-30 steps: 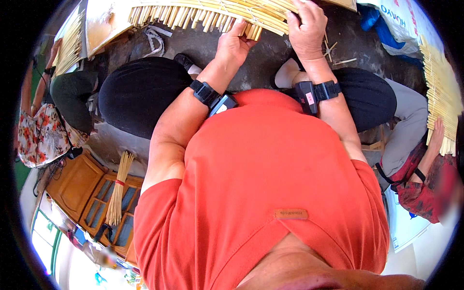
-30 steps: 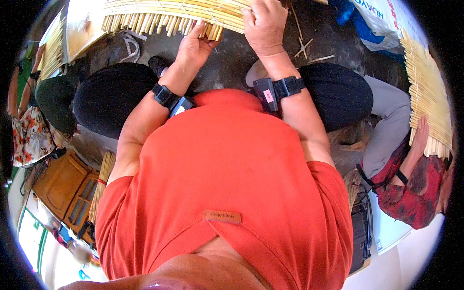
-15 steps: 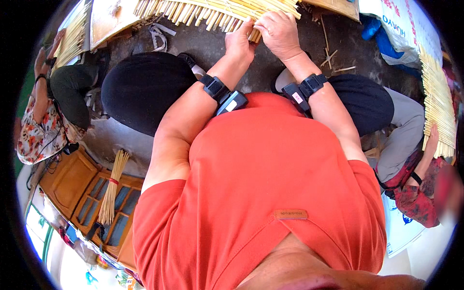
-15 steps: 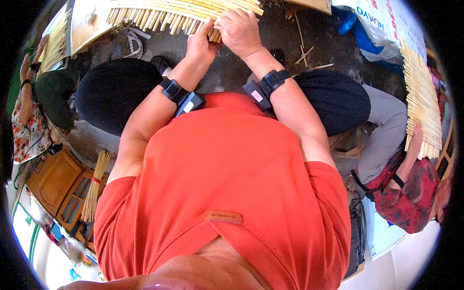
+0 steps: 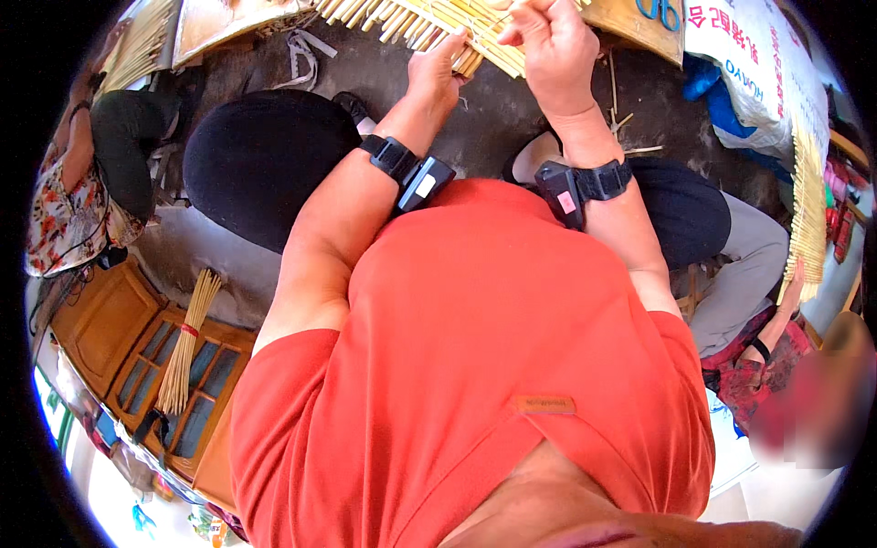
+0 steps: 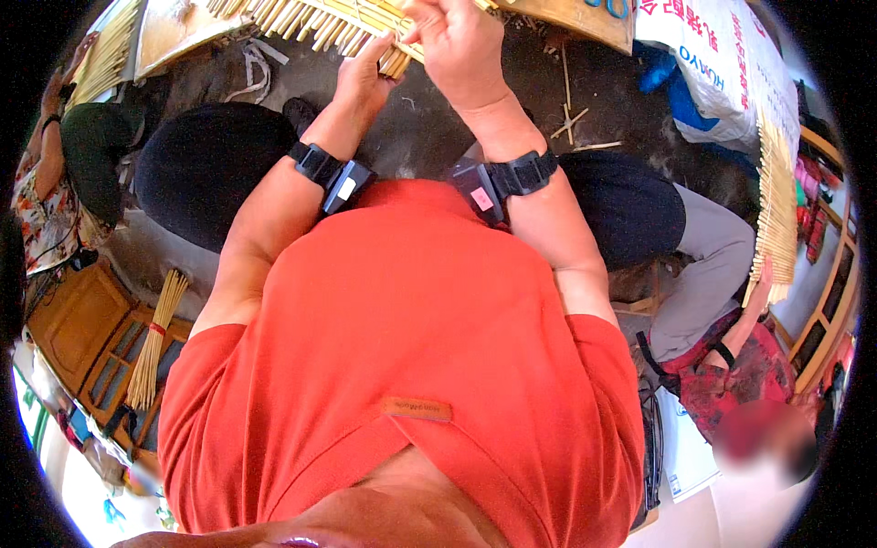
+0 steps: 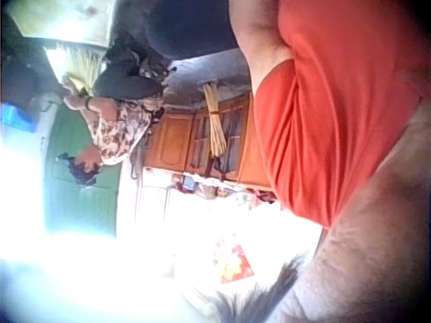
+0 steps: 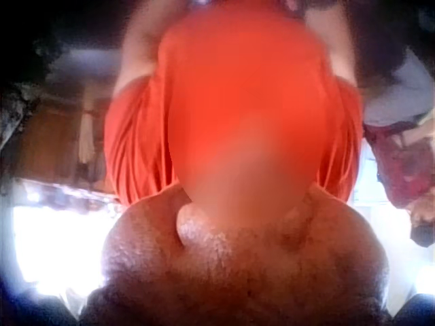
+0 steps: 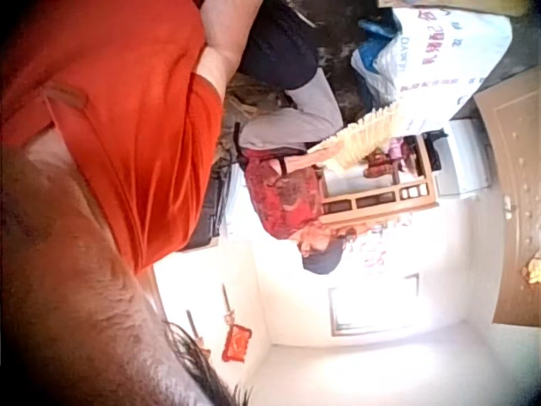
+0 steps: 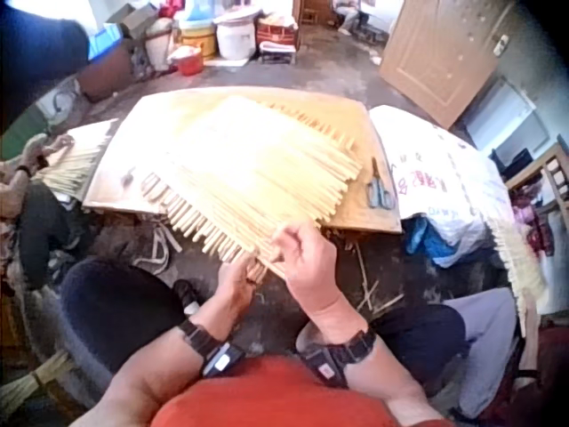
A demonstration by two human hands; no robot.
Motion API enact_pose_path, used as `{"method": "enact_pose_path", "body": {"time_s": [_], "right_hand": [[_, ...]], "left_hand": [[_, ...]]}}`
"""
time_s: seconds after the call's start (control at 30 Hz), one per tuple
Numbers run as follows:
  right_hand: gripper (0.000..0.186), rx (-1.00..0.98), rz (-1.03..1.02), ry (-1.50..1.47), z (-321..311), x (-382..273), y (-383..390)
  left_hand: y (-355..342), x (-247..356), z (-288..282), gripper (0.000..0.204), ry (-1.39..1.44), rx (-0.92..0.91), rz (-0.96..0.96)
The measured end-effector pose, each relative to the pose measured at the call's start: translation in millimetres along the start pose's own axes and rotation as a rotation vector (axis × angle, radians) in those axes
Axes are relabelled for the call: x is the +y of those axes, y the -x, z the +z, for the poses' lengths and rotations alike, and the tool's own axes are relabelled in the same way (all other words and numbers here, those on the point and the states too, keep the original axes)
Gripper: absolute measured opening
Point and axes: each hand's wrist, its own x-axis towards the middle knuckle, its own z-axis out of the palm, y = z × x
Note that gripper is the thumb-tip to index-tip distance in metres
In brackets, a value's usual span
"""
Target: Weaving and securing bamboo sticks together using thread to create a mat.
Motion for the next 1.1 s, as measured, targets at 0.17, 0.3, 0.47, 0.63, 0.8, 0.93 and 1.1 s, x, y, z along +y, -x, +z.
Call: {"method": "enact_pose_path", "body": {"time_s": [0.17, 0.3, 0.47, 0.63, 0.8, 0.93, 1.1], "right_hand": [[0.011, -0.076, 0.422, -0.706, 3, -31, -28], [0.006, 0.196, -0.345, 0.025, -63, -72, -43], [0.009, 0.216, -0.248, -0.457, -105, -70, -106], [0.013, -0.014, 0.131, -0.332, -77, -4, -130], [0.016, -0.327, 0.102, 0.197, -8, 50, -39], [0.023, -0.328, -0.176, 0.537, 17, 66, 10], [0.022, -0.453, 0.048, 0.725, 13, 63, 9]], "left_hand": [[-6, 0, -6, 0.040, -0.004, -0.012, -0.077], [-9, 1, -9, 0.042, -0.082, 0.012, -0.083], [-10, -3, -8, 0.043, -0.059, 0.031, -0.068], [-9, -7, -8, 0.036, 0.050, -0.008, -0.097], [-8, -11, -7, 0.033, 0.197, -0.086, -0.097], [-9, -12, -5, 0.035, 0.167, -0.046, -0.113], [-10, -10, -3, 0.037, 0.098, 0.001, -0.070]]}}
